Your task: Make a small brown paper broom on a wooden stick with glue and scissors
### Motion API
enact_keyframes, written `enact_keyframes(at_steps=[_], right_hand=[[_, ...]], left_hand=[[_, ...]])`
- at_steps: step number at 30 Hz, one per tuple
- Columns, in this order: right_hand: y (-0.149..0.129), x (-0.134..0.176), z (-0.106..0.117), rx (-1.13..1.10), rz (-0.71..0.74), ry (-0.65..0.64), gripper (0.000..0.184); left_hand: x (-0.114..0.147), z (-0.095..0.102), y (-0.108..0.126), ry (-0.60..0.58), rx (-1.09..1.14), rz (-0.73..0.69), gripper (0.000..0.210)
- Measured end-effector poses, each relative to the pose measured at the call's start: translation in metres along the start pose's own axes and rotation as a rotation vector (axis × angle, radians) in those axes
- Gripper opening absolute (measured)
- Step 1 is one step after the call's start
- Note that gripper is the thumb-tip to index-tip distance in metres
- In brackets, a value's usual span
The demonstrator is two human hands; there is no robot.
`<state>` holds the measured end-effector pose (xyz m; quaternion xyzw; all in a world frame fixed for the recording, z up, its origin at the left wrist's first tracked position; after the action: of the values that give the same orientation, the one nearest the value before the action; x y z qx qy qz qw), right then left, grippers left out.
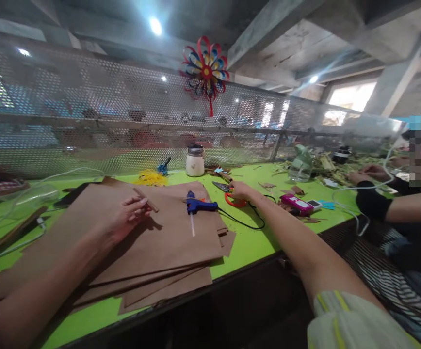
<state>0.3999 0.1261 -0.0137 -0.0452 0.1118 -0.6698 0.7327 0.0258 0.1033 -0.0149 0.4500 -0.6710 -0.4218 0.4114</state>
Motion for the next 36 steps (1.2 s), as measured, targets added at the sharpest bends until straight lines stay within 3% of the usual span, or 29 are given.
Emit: enact_keyframes(at_steps=[4,10,15,17,19,22,25,29,32,36], right_hand=[[0.002,0.004,-0.002,0.026,-0.008,-0.067,0.067],[-0.002,0.008,0.006,0.06,0.011,-0.033,0.04],[0.002,0.023,0.024,-0.02,0.08,0.046,0.041],[0.0,0.031,0.025,-0.362,0.091,0.162,0.051],[-0.013,0.039,0.024,-0.743,0.2,0.281,0.056],[-0.054,0.045,0.017,-1.045,0.372,0.294,0.057],[-0.105,0.048,0.011,-0.965,0.423,0.278,0.053],[-0.163,0.057,0.003,-0.756,0.596,0.232,0.046],[-0.178,0.064,0.001,-0.594,0.653,0.295,0.044],[-0.177,0.072,0.0,-0.476,0.712,0.352,0.04]], left_hand=[[0.001,-0.001,0.002,0.005,0.002,0.001,0.008],[0.013,-0.004,0.007,-0.013,0.072,-0.011,0.01],[0.022,-0.004,0.017,-0.01,0.101,-0.089,0.008],[0.025,-0.004,0.021,-0.032,0.121,-0.124,0.01],[0.026,-0.004,0.023,-0.058,0.131,-0.144,0.012],[0.029,-0.003,0.027,-0.098,0.125,-0.16,0.015],[0.032,-0.001,0.035,-0.129,0.122,-0.185,0.019],[0.036,0.005,0.048,-0.158,0.117,-0.249,0.017],[0.037,0.01,0.055,-0.155,0.111,-0.305,0.019],[0.037,0.011,0.057,-0.149,0.098,-0.359,0.019]])
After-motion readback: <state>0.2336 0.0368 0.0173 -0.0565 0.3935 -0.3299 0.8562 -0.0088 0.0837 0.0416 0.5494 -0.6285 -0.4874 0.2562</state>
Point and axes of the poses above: each hand's wrist, its own x-axis away from the middle knuckle, its own z-axis out of the back of the hand, y = z × x, the point moved 3 cm from there along -x, towards the middle knuckle, and after that the axes turned 12 degrees about z, right-handed, at the moved point
